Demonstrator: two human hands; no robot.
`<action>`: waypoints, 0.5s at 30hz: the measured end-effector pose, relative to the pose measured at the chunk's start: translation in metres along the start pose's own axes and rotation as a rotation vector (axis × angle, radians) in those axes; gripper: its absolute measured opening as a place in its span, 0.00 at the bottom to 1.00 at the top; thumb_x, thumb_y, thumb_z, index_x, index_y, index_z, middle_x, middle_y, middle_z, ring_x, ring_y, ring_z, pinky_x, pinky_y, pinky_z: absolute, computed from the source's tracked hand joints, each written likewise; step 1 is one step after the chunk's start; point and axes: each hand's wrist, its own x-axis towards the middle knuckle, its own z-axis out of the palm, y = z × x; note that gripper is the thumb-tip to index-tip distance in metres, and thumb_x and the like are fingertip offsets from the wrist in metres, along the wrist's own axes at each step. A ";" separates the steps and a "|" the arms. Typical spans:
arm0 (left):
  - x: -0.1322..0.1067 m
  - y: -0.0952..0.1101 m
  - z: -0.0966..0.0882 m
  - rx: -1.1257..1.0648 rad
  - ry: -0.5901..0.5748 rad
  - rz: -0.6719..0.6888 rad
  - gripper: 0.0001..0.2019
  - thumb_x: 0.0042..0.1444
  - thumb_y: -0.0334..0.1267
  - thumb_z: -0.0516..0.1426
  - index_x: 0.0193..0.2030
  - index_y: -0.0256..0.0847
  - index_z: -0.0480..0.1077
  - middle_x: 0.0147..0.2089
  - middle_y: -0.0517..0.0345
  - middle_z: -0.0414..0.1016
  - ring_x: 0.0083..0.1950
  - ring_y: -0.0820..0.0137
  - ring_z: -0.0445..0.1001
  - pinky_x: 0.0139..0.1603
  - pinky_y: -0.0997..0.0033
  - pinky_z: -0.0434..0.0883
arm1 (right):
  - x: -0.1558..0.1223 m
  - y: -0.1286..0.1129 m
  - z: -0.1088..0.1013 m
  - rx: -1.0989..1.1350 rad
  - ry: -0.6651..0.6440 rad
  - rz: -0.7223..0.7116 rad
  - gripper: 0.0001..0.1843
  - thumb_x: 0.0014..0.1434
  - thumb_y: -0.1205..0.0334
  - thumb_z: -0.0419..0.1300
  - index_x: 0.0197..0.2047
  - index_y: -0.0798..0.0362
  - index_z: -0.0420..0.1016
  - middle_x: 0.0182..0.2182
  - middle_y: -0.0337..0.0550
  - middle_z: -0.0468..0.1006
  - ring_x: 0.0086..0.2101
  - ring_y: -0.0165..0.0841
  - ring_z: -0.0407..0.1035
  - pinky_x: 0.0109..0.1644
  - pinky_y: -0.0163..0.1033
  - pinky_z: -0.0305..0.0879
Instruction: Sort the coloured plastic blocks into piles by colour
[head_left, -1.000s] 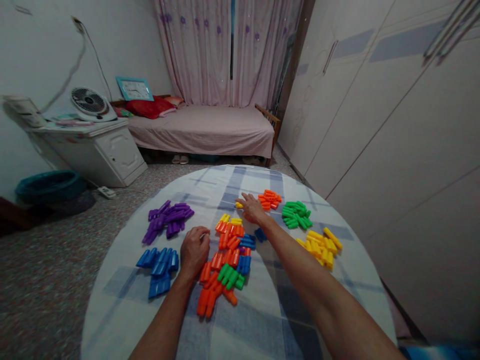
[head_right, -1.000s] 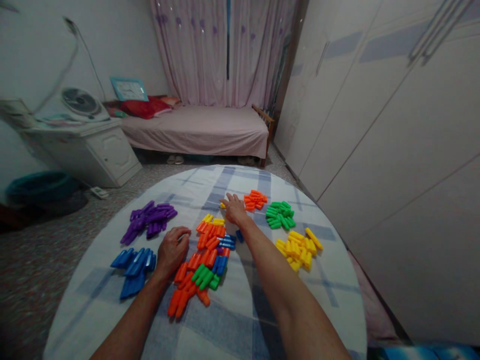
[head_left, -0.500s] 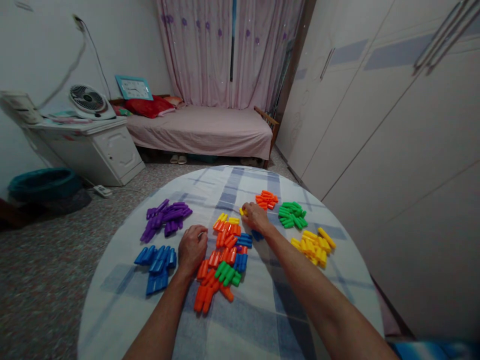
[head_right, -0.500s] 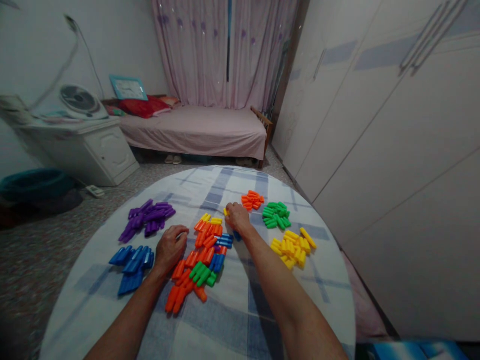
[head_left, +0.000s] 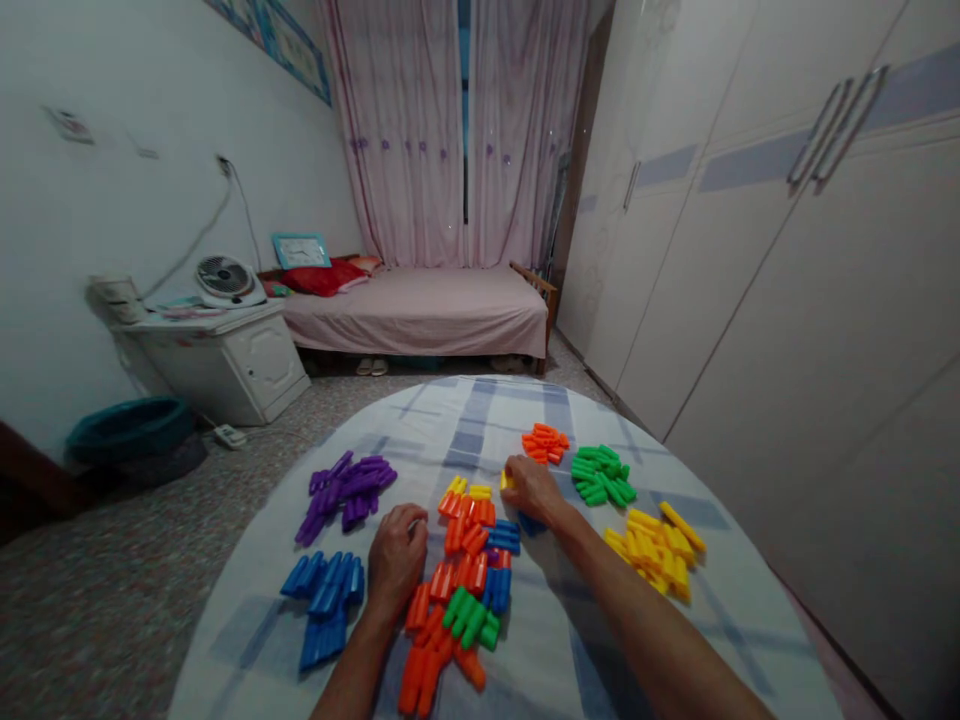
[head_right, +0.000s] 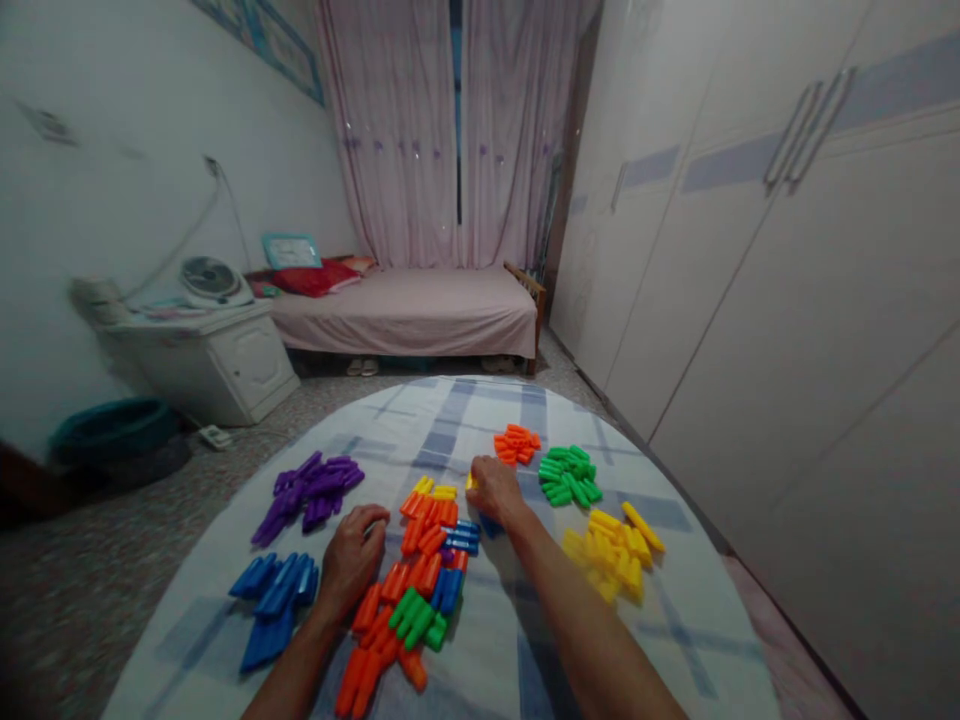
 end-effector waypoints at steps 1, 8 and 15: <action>0.000 0.000 0.000 -0.009 0.010 0.002 0.12 0.55 0.37 0.49 0.35 0.40 0.73 0.40 0.51 0.76 0.46 0.62 0.73 0.51 0.60 0.69 | -0.004 0.003 -0.003 0.008 0.033 -0.002 0.12 0.56 0.64 0.58 0.44 0.57 0.70 0.42 0.50 0.76 0.42 0.37 0.70 0.43 0.37 0.61; 0.000 0.002 0.003 -0.038 0.032 -0.011 0.10 0.54 0.35 0.49 0.33 0.42 0.72 0.39 0.52 0.76 0.44 0.63 0.73 0.49 0.60 0.69 | -0.069 0.057 -0.021 0.033 0.356 0.111 0.20 0.58 0.58 0.55 0.53 0.51 0.70 0.47 0.51 0.76 0.46 0.43 0.70 0.49 0.46 0.64; -0.002 0.000 0.006 -0.030 0.033 -0.026 0.10 0.54 0.34 0.49 0.33 0.42 0.71 0.38 0.52 0.75 0.44 0.63 0.73 0.48 0.61 0.68 | -0.130 0.113 0.006 -0.046 0.440 0.146 0.17 0.54 0.53 0.54 0.43 0.45 0.77 0.39 0.49 0.80 0.40 0.46 0.73 0.44 0.51 0.67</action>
